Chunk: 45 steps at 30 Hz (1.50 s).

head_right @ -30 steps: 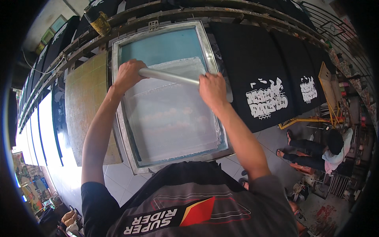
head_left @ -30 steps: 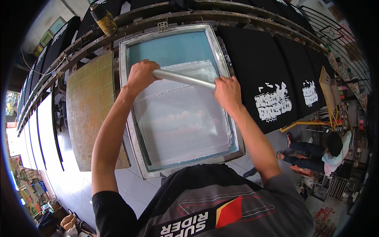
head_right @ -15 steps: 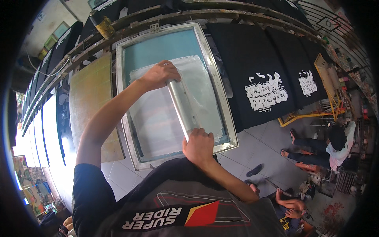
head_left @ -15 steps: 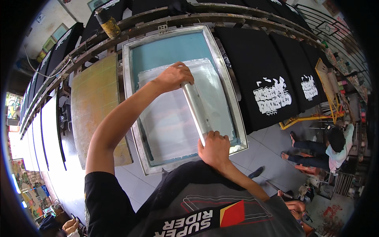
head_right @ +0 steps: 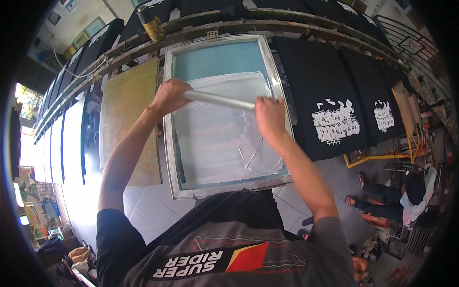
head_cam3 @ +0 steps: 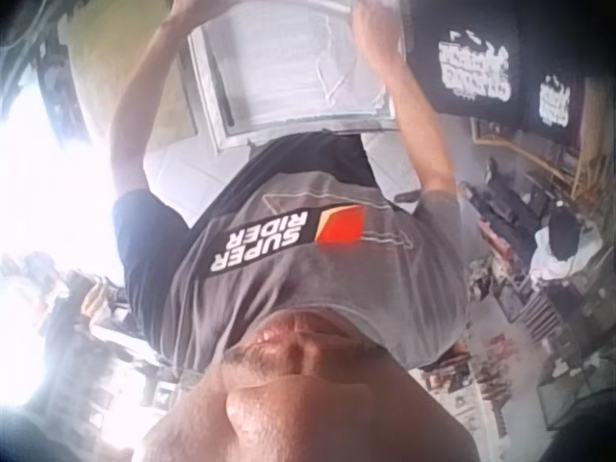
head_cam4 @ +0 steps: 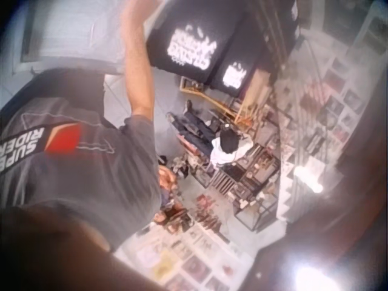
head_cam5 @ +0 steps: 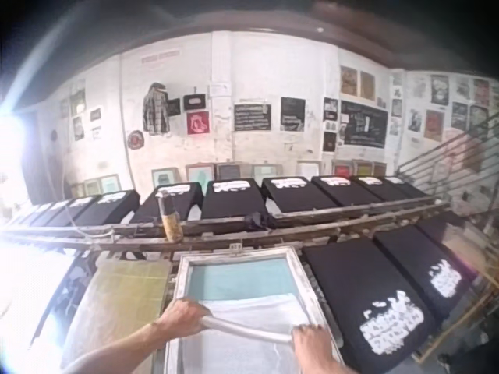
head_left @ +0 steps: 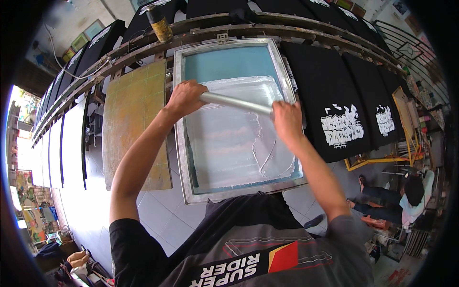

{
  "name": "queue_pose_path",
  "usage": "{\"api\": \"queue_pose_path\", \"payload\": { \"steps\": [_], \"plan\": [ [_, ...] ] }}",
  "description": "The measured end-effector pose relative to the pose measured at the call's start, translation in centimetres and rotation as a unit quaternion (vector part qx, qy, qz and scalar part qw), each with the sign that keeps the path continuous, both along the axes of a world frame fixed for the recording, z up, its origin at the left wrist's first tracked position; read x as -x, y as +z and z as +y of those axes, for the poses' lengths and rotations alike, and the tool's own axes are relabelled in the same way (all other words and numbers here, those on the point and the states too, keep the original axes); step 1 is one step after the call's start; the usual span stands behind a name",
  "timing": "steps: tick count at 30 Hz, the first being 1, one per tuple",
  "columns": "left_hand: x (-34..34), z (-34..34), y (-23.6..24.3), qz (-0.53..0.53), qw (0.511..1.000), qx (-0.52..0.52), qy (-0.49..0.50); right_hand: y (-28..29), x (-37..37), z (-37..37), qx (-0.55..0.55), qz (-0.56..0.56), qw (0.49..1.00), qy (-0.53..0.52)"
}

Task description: The person performs screen printing by pulling a squeegee across a screen to transfer ink onto black t-shirts laid out on a table. After printing, the person lifts the screen, moves it to another shirt, and repeats the process. The person also carries the screen to a nearby area and places it against a wall.

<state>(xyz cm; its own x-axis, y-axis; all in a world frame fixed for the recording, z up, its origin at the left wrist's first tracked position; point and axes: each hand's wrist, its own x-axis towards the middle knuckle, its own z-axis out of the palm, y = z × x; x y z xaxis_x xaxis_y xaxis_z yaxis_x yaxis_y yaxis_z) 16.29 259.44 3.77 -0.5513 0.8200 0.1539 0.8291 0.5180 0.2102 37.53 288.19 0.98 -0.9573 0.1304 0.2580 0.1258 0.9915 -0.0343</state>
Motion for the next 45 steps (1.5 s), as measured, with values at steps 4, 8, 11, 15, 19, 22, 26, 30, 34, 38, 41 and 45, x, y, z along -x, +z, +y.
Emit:
{"api": "queue_pose_path", "payload": {
  "steps": [4, 8, 11, 15, 19, 22, 26, 30, 34, 38, 41, 45],
  "plan": [
    [0.0, 0.3, -1.4, -0.002, 0.996, 0.003, 0.092, -0.2, 6.8, 3.3, -0.008, 0.045, 0.997, 0.066],
    [1.1, -1.1, -2.4, -0.027, 0.985, 0.054, 0.159, -2.4, 11.5, 3.8, 0.002, 0.042, 0.989, 0.142],
    [1.3, -1.8, -1.7, -0.036, 0.989, 0.064, 0.129, -1.8, 13.4, 4.6, 0.011, -0.01, 0.987, 0.162],
    [1.4, -3.5, -0.6, -0.107, 0.986, 0.113, 0.058, -1.3, 16.0, 4.7, 0.029, -0.025, 0.974, 0.223],
    [-2.8, -5.7, -0.5, -0.235, 0.953, 0.185, 0.038, -1.0, 16.9, 2.9, 0.021, -0.024, 0.95, 0.312],
    [-9.8, -8.2, -0.7, -0.321, 0.93, 0.163, 0.076, -1.0, 16.6, 0.0, -0.014, -0.046, 0.928, 0.369],
    [-19.5, -8.3, 0.1, -0.28, 0.949, 0.062, 0.131, -1.1, 15.0, -2.7, -0.049, -0.02, 0.898, 0.437],
    [-24.0, -5.7, -1.1, -0.269, 0.941, 0.026, 0.206, -1.8, 14.1, -2.4, -0.041, -0.009, 0.886, 0.461],
    [-26.7, 0.7, -0.4, -0.27, 0.933, 0.01, 0.239, 0.4, 14.2, -0.7, -0.053, -0.007, 0.883, 0.467],
    [-24.5, 1.8, 0.4, -0.297, 0.926, -0.027, 0.232, 4.2, 12.9, 3.6, -0.032, -0.019, 0.905, 0.424],
    [-19.7, 0.5, 0.3, -0.211, 0.946, -0.005, 0.246, 4.7, 10.0, 7.2, 0.016, -0.012, 0.94, 0.34],
    [-10.0, 0.6, -0.2, -0.141, 0.954, 0.014, 0.266, 1.9, 7.4, 6.8, 0.07, 0.026, 0.976, 0.206]
  ]
}}
